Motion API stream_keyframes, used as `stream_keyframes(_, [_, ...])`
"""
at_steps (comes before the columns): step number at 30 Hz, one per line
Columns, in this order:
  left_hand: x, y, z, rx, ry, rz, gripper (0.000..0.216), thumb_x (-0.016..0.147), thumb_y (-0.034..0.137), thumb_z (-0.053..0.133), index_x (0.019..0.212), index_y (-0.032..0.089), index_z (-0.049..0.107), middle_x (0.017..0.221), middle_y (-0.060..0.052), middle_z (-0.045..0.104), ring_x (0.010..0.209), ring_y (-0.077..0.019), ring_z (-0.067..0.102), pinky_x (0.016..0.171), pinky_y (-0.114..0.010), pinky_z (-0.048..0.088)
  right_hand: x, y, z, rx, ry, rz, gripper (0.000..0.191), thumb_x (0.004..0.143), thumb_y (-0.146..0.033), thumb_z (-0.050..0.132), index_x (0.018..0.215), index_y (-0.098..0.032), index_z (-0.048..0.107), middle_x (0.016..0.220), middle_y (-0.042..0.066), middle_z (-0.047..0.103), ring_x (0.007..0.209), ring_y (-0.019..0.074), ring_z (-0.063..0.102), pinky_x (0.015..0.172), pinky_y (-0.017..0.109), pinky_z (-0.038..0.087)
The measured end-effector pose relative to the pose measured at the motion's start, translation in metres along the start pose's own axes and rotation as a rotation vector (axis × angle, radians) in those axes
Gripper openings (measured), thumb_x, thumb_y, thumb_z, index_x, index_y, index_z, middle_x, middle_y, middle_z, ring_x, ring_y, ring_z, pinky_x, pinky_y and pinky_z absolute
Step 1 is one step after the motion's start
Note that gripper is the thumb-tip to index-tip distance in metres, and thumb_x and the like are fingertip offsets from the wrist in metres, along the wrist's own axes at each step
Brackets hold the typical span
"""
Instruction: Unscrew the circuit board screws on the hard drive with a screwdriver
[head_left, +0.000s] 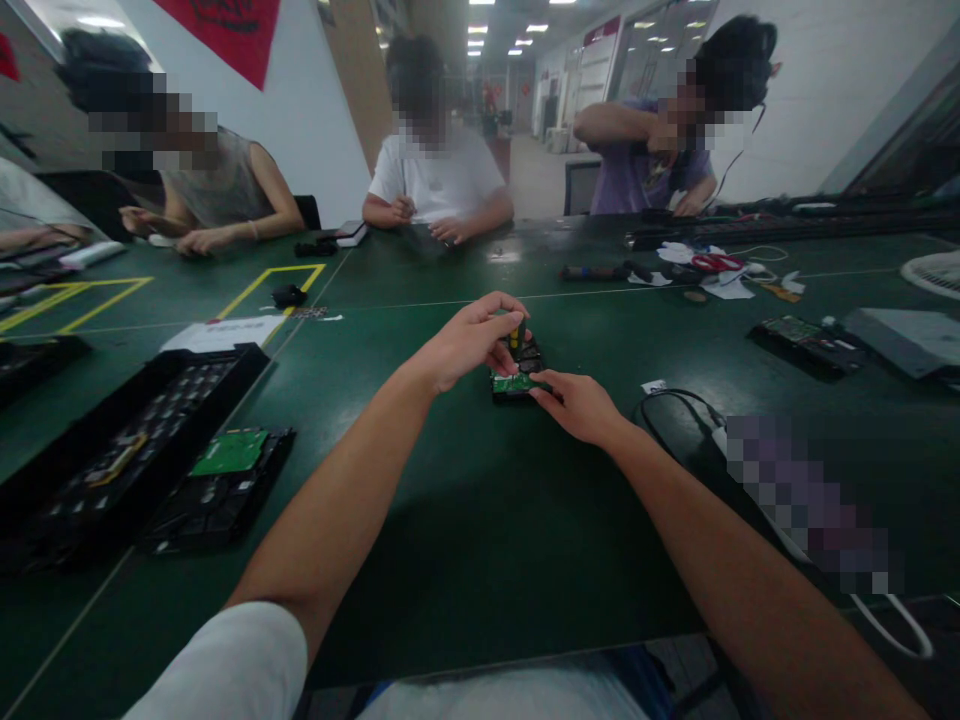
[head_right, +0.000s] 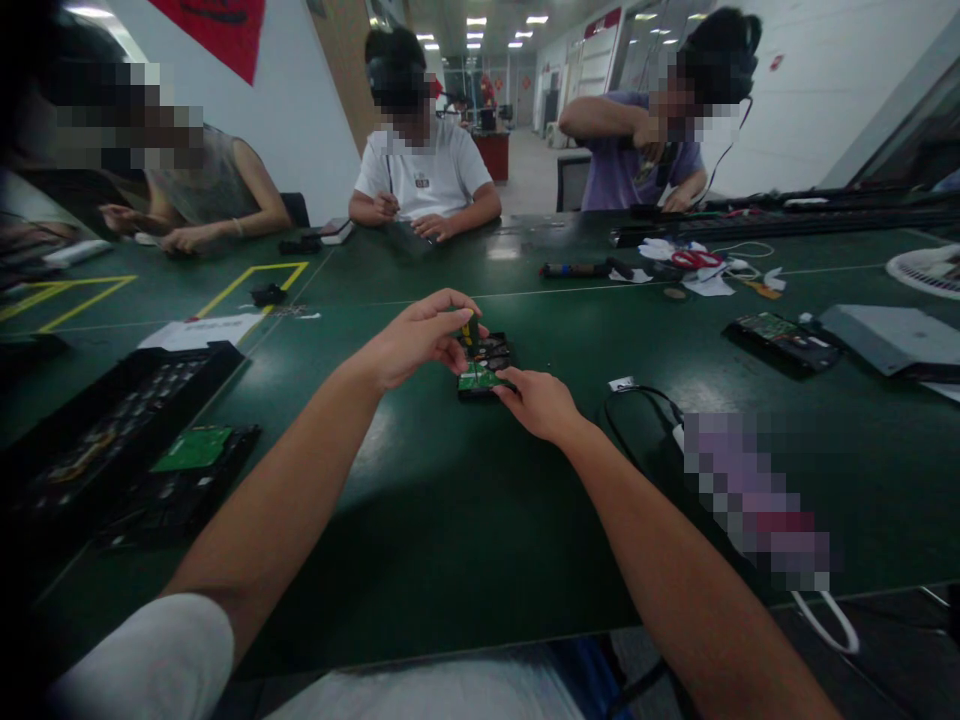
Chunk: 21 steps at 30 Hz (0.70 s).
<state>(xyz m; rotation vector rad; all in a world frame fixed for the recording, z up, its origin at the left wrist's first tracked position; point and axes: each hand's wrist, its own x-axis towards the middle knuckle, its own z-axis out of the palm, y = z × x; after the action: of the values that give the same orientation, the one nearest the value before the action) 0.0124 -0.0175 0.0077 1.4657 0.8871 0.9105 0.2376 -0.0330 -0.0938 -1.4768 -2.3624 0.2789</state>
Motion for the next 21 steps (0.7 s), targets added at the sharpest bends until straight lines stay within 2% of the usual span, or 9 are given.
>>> stream_keyframes(9, [-0.0011,0.0014,-0.0004,-0.015,-0.025,0.003,0.016,0.098,0.032,0.061,0.111,0.022,0.060,0.102,-0.006,0.074,0.064,-0.0125,0.072,0.057,-0.024,0.058,-0.0002,0.0010,-0.0001,0.001,0.001,-0.005,0.040,0.106,-0.047,0.053,0.136,-0.025,0.068,0.107,0.008,0.077,0.081,0.0198,0.067,0.067,0.029,0.042])
stream_keyframes(15, [-0.0004,0.0013,0.0018,-0.043,0.013,-0.026,0.017,0.101,0.032,0.058,0.114,0.022,0.057,0.103,-0.007,0.075,0.063,-0.0138,0.073,0.058,-0.026,0.059,-0.0002,-0.0011,-0.0017,-0.005,-0.006,-0.001,0.040,0.106,-0.046,0.051,0.136,-0.024,0.068,0.104,0.008,0.077,0.081,0.0205,0.068,0.066,0.029,0.041])
stream_keyframes(21, [-0.0004,-0.0006,-0.0026,-0.173,-0.037,-0.093,0.021,0.095,0.035,0.067,0.106,0.020,0.056,0.109,-0.011,0.076,0.067,-0.0161,0.074,0.065,-0.031,0.062,-0.0001,0.0019,0.0008,-0.009,0.004,-0.011,0.041,0.107,-0.047,0.051,0.136,-0.025,0.068,0.108,0.008,0.077,0.083,0.0207,0.068,0.068,0.030,0.043])
